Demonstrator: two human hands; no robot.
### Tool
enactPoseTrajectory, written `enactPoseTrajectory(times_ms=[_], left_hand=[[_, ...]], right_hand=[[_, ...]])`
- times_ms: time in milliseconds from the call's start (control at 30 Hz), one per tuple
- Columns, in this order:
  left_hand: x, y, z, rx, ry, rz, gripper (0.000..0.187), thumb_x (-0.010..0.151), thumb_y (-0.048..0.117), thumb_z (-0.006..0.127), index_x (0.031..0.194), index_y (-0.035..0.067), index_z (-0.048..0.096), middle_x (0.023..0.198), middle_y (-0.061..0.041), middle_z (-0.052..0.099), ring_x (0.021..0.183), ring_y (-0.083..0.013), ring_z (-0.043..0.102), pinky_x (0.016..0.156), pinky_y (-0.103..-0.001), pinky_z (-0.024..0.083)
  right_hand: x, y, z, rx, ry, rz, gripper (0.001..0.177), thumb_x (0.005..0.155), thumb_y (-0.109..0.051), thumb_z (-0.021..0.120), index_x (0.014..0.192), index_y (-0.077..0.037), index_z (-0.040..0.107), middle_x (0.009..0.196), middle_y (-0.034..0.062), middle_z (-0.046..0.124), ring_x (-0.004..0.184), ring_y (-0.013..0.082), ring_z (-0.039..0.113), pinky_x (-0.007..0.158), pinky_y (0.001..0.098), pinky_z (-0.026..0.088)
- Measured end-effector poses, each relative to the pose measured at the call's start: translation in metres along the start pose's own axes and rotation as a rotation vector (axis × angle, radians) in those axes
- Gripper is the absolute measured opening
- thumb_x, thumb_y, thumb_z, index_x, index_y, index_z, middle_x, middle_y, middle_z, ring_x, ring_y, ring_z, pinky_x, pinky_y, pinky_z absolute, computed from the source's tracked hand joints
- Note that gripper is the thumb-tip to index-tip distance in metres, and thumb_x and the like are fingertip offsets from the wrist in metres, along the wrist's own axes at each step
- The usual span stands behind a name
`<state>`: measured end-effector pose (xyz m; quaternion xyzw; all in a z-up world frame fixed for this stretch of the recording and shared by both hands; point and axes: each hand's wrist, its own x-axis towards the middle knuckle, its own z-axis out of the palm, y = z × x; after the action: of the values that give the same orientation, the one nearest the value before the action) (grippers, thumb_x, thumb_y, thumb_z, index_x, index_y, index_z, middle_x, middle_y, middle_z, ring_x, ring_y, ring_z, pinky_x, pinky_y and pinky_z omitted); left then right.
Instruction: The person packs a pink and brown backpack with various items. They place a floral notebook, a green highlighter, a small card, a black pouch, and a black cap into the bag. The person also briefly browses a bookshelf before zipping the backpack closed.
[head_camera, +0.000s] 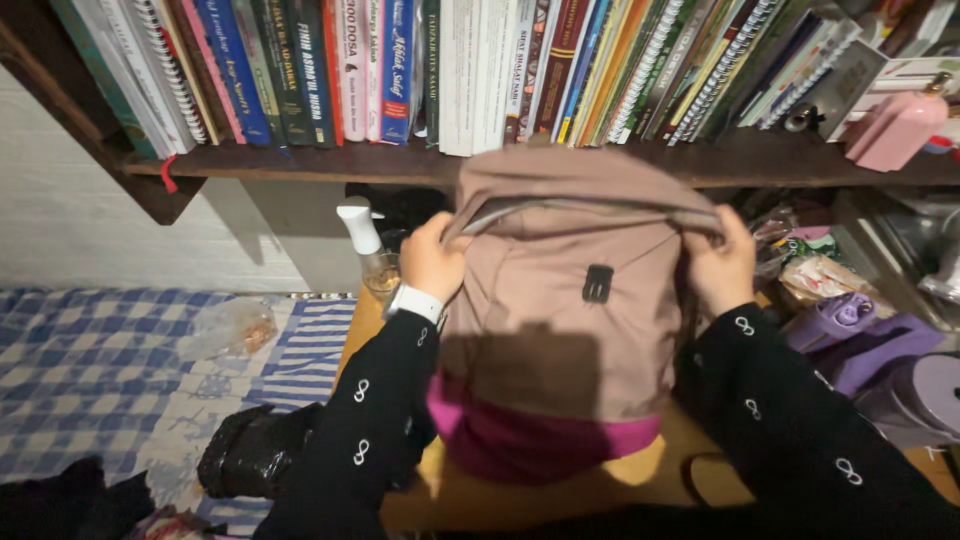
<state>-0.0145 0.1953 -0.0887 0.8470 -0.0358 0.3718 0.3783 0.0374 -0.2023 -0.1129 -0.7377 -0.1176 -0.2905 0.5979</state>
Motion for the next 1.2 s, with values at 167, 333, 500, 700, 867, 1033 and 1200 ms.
enactPoseTrajectory(times_ms=[167,333,500,700,867,1033,1200], left_hand=[[0.025,0.023,0.014,-0.119,0.039,0.019,0.028,0.082,0.01,0.075,0.11,0.01,0.069,0.084,-0.022,0.069,0.084,-0.044,0.069,0.069,-0.047,0.054],[0.031,0.02,0.035,-0.112,0.06,-0.064,0.027,0.084,0.011,0.075,0.111,0.011,0.068,0.086,-0.022,0.07,0.085,-0.0435,0.069,0.071,-0.047,0.054],[0.033,-0.004,0.045,-0.074,0.01,-0.026,0.027,0.089,0.016,0.077,0.113,0.012,0.066,0.094,-0.019,0.074,0.092,-0.0415,0.07,0.075,-0.046,0.055],[0.002,-0.082,0.032,-0.555,-0.297,-0.186,0.049,0.093,0.027,0.076,0.132,0.01,0.051,0.114,-0.014,0.063,0.103,-0.0306,0.065,0.087,-0.034,0.055],[-0.121,-0.171,-0.012,0.281,-0.626,0.007,0.096,0.052,0.045,0.098,0.133,0.01,0.059,0.126,-0.025,0.057,0.115,-0.0468,0.057,0.093,-0.053,0.048],[-0.211,-0.206,-0.028,0.446,-0.823,0.189,0.08,0.052,0.039,0.086,0.127,0.017,0.067,0.134,-0.021,0.056,0.118,-0.0425,0.059,0.098,-0.055,0.049],[-0.162,-0.192,-0.081,0.519,-0.838,-0.07,0.04,0.074,0.022,0.079,0.114,0.019,0.072,0.124,-0.01,0.066,0.117,-0.0365,0.065,0.099,-0.048,0.055]], right_hand=[[0.034,-0.01,-0.017,0.11,0.01,-0.033,0.023,0.097,0.004,0.065,0.118,-0.004,0.062,0.11,0.0009,0.07,0.103,0.0089,0.064,0.09,0.0232,0.05],[0.055,0.005,-0.019,-0.006,-0.073,-0.011,0.02,0.098,0.001,0.067,0.117,-0.004,0.064,0.11,0.0016,0.071,0.102,0.0086,0.065,0.091,0.0239,0.051],[0.048,-0.016,0.0,0.05,-0.179,0.098,0.026,0.095,-0.007,0.071,0.119,-0.006,0.061,0.113,0.0028,0.069,0.105,0.0117,0.063,0.092,0.0274,0.051],[-0.023,-0.09,0.014,-0.664,-0.029,-0.645,0.046,0.086,-0.021,0.087,0.116,-0.002,0.058,0.124,0.0234,0.057,0.119,0.0427,0.053,0.105,0.0492,0.042],[-0.096,-0.107,0.075,-0.495,-0.574,-0.757,0.031,0.08,-0.018,0.08,0.11,-0.013,0.076,0.127,0.0113,0.064,0.118,0.0326,0.061,0.1,0.0461,0.048],[-0.145,-0.101,0.126,-0.548,-0.588,-0.667,0.026,0.081,-0.022,0.079,0.106,-0.018,0.075,0.127,0.0101,0.062,0.125,0.0336,0.056,0.102,0.049,0.042],[-0.149,-0.096,0.144,-0.616,-0.556,-0.654,0.031,0.078,-0.025,0.075,0.108,-0.016,0.072,0.132,0.0139,0.059,0.124,0.0379,0.052,0.101,0.0515,0.039]])
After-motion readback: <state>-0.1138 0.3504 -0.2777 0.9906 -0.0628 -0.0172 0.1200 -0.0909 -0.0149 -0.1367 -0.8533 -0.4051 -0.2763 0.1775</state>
